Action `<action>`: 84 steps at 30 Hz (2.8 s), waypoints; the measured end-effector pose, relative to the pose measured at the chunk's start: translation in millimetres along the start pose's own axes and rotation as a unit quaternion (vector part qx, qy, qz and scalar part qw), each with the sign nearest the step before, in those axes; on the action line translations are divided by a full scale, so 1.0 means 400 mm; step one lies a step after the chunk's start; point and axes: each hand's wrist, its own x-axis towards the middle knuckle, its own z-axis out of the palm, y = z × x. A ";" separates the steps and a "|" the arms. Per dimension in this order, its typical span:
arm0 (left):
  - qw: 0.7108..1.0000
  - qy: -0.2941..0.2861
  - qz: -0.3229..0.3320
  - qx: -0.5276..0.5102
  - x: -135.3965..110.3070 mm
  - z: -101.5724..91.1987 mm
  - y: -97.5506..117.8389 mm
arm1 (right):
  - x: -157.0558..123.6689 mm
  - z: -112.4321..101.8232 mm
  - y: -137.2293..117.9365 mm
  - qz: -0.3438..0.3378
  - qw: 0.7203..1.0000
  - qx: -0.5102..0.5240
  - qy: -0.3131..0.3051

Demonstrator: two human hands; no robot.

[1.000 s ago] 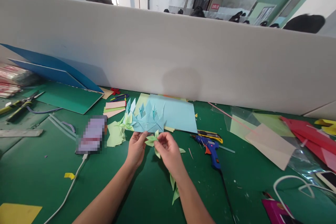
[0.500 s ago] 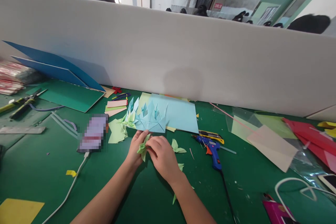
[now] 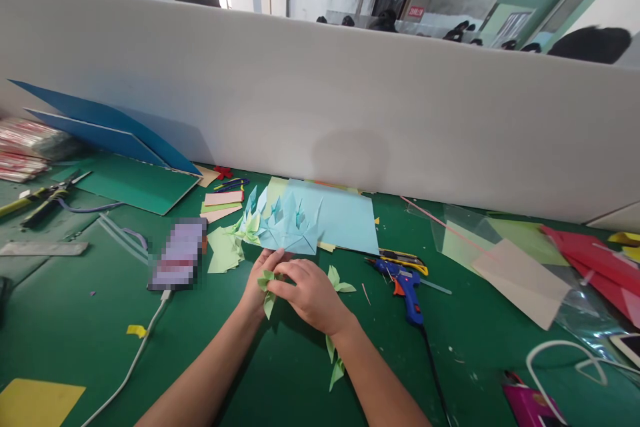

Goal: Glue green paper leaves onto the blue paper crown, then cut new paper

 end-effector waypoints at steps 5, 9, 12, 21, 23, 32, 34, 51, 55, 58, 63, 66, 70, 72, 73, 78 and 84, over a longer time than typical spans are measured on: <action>1.000 0.000 0.019 -0.007 -0.002 0.002 -0.002 | 0.004 -0.003 -0.009 0.070 0.995 0.039 0.051; 0.998 -0.010 0.056 -0.011 -0.006 0.003 -0.010 | 0.022 -0.019 -0.006 0.173 0.980 0.016 0.101; 0.996 -0.019 0.083 -0.003 -0.005 0.003 -0.017 | 0.038 -0.023 0.002 0.210 0.974 -0.013 0.089; 0.996 -0.019 0.085 -0.025 -0.003 0.000 -0.026 | 0.065 -0.011 0.021 0.226 0.972 -0.058 0.024; 0.996 -0.017 0.078 -0.028 -0.005 0.001 -0.025 | 0.068 -0.011 0.023 0.227 0.971 -0.066 0.017; 0.997 -0.011 0.069 -0.030 -0.009 0.009 -0.017 | 0.071 -0.009 0.030 0.228 0.970 -0.079 0.008; 0.997 -0.010 0.067 -0.030 -0.009 0.009 -0.017 | 0.071 -0.010 0.030 0.226 0.971 -0.082 0.013; 0.995 -0.016 0.082 -0.058 -0.009 0.013 -0.015 | 0.076 -0.002 0.033 0.172 0.980 -0.069 0.065; 0.995 -0.005 0.085 -0.057 -0.008 0.011 -0.014 | 0.077 0.002 0.032 0.172 0.981 -0.068 0.060; 0.995 -0.002 0.088 -0.052 -0.006 0.010 -0.015 | 0.077 0.002 0.033 0.175 0.981 -0.067 0.046; 0.995 -0.008 0.096 -0.039 -0.004 0.008 -0.018 | 0.076 0.000 0.035 0.177 0.982 -0.066 0.024; 0.995 -0.007 0.096 -0.037 -0.004 0.007 -0.019 | 0.075 0.000 0.036 0.180 0.981 -0.064 0.026; 0.995 -0.006 0.094 -0.039 -0.007 0.010 -0.018 | 0.078 0.001 0.038 0.186 0.980 -0.057 0.031; 0.995 -0.004 0.090 -0.040 -0.009 0.012 -0.017 | 0.080 0.002 0.039 0.187 0.980 -0.053 0.030; 0.995 -0.003 0.090 -0.042 -0.010 0.012 -0.017 | 0.082 0.002 0.040 0.187 0.981 -0.051 0.030; 0.994 -0.002 0.095 -0.046 -0.010 0.011 -0.020 | 0.085 0.003 0.043 0.187 0.981 -0.044 0.031; 0.993 -0.001 0.105 -0.047 -0.013 0.005 -0.024 | 0.086 0.001 0.037 0.192 0.980 -0.042 0.034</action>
